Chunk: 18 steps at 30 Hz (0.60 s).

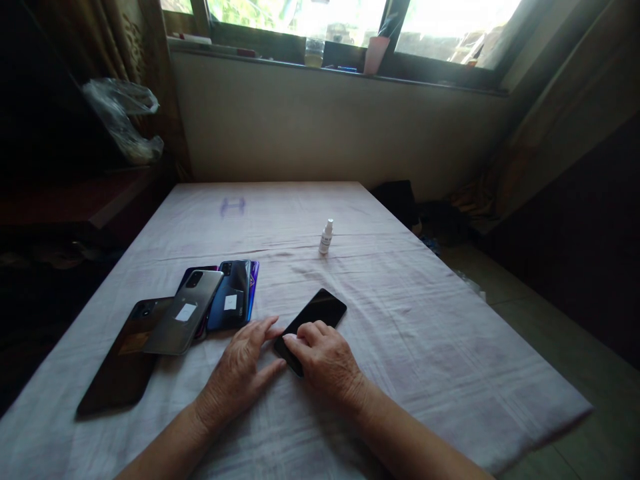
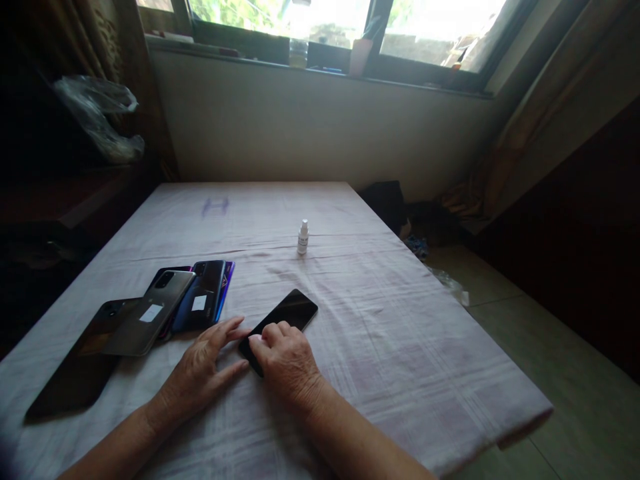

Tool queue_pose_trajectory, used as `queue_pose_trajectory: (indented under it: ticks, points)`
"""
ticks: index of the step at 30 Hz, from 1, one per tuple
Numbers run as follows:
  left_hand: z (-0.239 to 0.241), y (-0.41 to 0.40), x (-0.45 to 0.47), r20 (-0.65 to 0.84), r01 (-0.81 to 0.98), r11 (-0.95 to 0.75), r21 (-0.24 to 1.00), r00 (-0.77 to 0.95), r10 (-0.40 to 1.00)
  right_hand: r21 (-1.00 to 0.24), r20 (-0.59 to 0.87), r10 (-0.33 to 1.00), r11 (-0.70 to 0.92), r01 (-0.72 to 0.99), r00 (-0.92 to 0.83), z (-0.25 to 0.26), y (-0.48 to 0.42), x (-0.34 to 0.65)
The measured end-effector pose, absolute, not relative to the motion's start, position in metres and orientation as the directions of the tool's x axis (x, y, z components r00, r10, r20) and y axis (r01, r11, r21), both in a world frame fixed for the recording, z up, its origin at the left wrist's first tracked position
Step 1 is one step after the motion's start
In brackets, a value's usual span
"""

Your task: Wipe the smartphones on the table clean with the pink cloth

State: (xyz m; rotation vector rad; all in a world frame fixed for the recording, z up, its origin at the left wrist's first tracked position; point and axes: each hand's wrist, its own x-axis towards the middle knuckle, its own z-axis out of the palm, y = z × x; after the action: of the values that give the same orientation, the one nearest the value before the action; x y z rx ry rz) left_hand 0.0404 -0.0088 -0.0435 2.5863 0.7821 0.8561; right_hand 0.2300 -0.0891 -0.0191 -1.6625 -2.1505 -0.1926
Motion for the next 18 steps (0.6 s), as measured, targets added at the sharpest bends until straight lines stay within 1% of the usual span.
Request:
queue_pose_trajectory:
  ticks: [3, 8, 11, 18]
  points:
    - [-0.042, -0.009, 0.040, 0.454, 0.397, -0.810, 0.432, 0.681, 0.575, -0.152, 0.418, 0.888, 0.274, 0.949, -0.189, -0.019, -0.093, 0.234]
    - [-0.040, -0.009, 0.041, 0.458, 0.394, -0.816, 0.423, 0.684, 0.568, -0.179, 0.396, 0.916, 0.151, 0.972, -0.070, -0.018, -0.090, 0.256]
    - [-0.039, -0.010, 0.042, 0.458, 0.393, -0.815, 0.426, 0.683, 0.569, -0.172, 0.411, 0.911, 0.121, 0.978, -0.041, -0.019, -0.092, 0.261]
    - [-0.039, -0.010, 0.042, 0.461, 0.398, -0.813, 0.424, 0.678, 0.572, -0.177, 0.442, 0.885, 0.248, 0.952, -0.148, -0.019, -0.108, 0.247]
